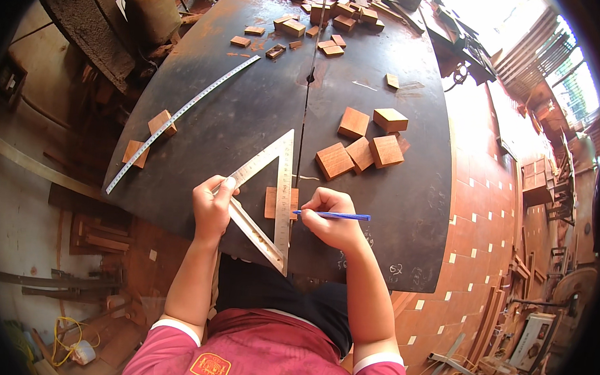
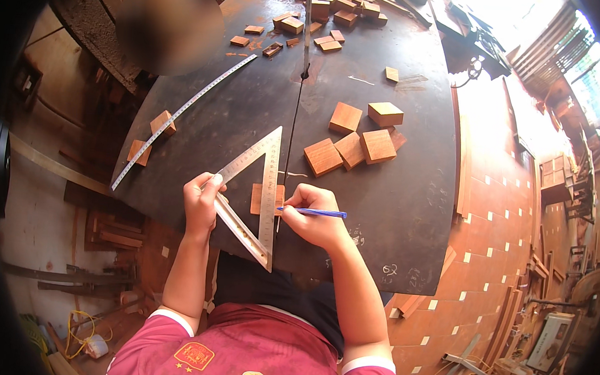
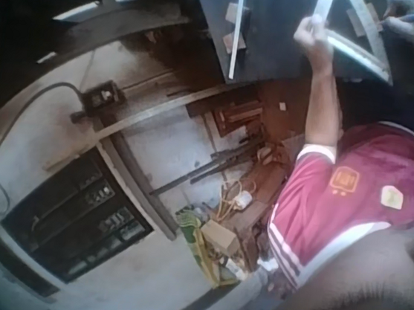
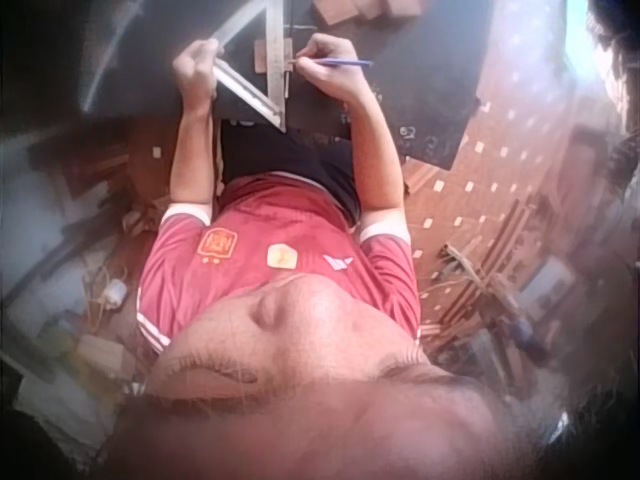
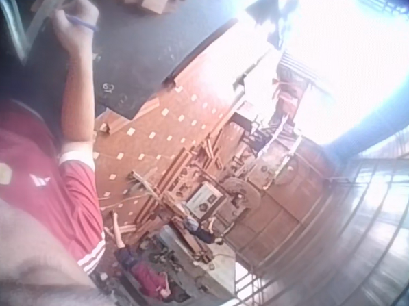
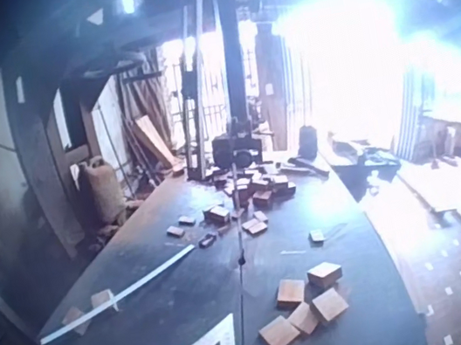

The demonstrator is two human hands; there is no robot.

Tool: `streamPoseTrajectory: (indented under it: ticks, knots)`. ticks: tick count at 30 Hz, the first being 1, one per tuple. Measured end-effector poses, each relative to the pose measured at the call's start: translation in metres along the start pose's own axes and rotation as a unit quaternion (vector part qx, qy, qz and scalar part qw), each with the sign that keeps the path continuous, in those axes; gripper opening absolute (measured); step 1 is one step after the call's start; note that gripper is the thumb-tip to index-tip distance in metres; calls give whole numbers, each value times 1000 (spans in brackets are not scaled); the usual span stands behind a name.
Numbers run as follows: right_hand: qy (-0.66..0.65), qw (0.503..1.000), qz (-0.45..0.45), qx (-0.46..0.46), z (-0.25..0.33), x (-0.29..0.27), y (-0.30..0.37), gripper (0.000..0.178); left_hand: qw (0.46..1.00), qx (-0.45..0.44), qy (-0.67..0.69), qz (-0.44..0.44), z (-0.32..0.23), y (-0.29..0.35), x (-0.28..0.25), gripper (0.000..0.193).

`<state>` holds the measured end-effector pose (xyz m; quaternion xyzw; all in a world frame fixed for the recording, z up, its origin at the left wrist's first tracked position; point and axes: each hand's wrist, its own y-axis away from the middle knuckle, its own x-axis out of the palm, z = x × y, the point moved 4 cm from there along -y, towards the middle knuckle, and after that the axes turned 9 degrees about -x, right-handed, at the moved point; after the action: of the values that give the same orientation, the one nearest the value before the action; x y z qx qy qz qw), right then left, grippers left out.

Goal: The person measures and marks small wooden blocks on a workbench using a metal ruler and a set square. They repeatedly position the tools, draw lines with a pen, and place the marked blocks aside. Another person is visible in the background working separately.

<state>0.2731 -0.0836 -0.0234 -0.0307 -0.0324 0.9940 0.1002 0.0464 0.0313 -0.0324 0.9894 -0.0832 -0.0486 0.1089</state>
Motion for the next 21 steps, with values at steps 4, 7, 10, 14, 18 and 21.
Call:
streamPoseTrajectory:
  ticks: [4, 7, 10, 14, 18, 21]
  knots:
    - [8, 1000, -1, 2, 8, 4, 0, 11, 1000, 5, -4, 0, 3, -2, -1, 28]
    - [19, 999, 38, 18, 5, 3, 2, 11, 1000, 8, -8, -4, 3, -1, 0, 29]
    - [9, 994, 103, 33, 5, 4, 3, 9, 1000, 2, -2, -6, 3, -1, -1, 29]
    - [-113, 993, 13, 11, 11, -8, 0, 10, 996, -10, 80, 23, 4, -3, -5, 27]
    - [-116, 989, -84, -23, 9, -20, -2, 11, 972, -81, 210, 66, 4, -6, -24, 21]
    - [-43, 980, -191, -34, 10, -15, -6, 19, 985, -34, 168, -21, -7, -3, -49, 23]
